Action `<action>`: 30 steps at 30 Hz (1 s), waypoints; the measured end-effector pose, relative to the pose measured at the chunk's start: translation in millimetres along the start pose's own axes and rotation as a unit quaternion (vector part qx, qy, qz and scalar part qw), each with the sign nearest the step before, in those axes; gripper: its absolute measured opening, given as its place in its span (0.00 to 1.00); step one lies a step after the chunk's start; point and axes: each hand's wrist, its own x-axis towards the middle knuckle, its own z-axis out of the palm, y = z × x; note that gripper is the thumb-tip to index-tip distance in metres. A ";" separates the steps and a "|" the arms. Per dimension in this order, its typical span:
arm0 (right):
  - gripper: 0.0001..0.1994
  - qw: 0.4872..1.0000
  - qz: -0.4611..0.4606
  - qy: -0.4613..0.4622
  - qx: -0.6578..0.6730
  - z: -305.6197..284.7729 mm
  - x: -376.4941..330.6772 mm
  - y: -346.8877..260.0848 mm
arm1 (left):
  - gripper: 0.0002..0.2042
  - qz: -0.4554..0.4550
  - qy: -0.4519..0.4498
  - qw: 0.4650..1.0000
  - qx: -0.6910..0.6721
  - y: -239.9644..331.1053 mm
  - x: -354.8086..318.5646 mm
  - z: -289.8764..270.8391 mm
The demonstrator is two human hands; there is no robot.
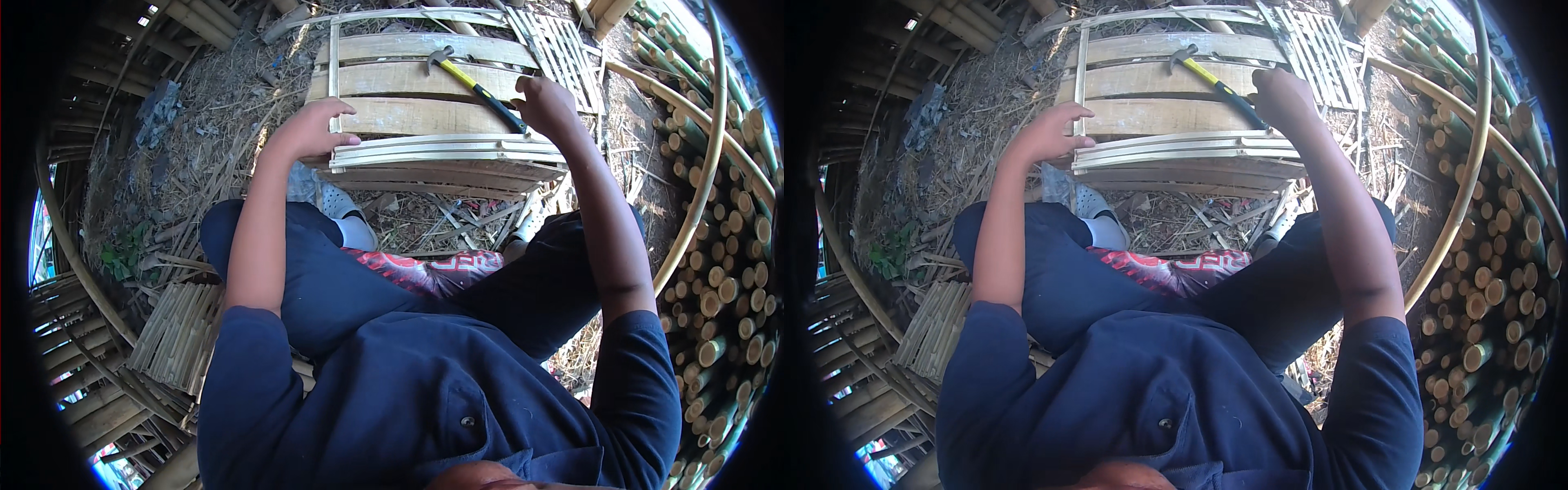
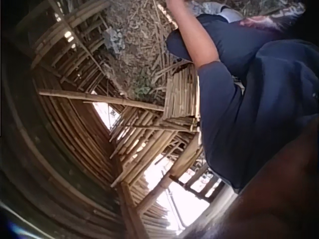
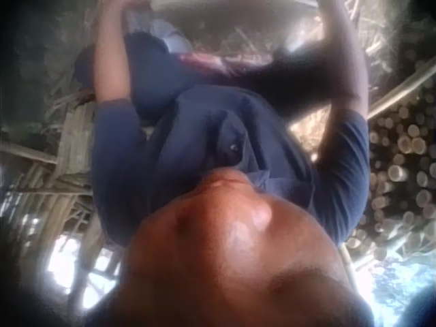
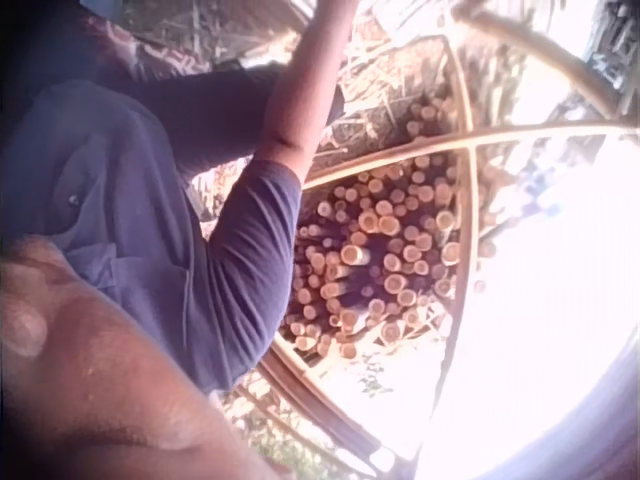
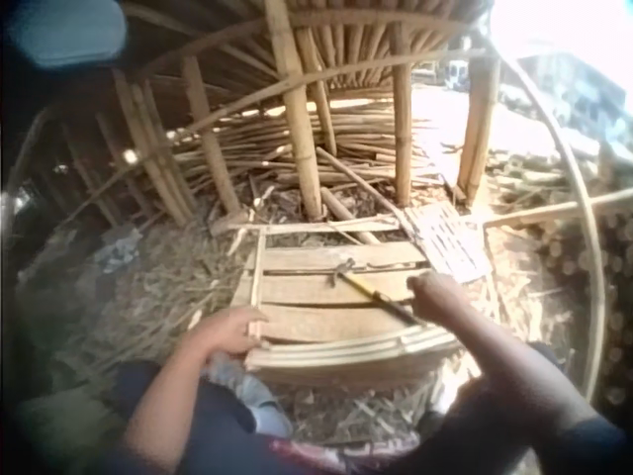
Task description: The person assembles a bamboo structure by aligning thin bamboo strips onto a frame and securing them with a hammer. They take small nails from a plastic bag, position them on the bamboo, and hammer them into place to create a lattice pattern.
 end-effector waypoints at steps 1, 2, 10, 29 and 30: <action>0.10 1.000 -0.003 -0.001 0.013 0.2 4.3 -9.4 | 0.29 -0.006 0.033 0.999 -0.011 -5.0 -4.6 -6.3; 0.10 1.000 -0.007 -0.002 0.025 0.9 7.1 -18.9 | 0.28 -0.012 0.066 0.998 -0.022 -11.1 -8.7 -11.2; 0.07 0.984 -0.128 0.063 0.104 19.8 18.8 -79.7 | 0.10 -0.219 0.159 0.961 -0.054 -112.2 -44.9 13.1; 0.07 0.966 -0.190 -0.005 0.174 31.0 13.5 -132.7 | 0.34 -0.447 -0.315 0.832 -0.093 -330.5 -84.4 258.2; 0.07 0.969 -0.184 -0.011 0.166 32.3 12.4 -126.5 | 0.35 -0.414 -0.330 0.842 -0.102 -324.3 -70.2 265.3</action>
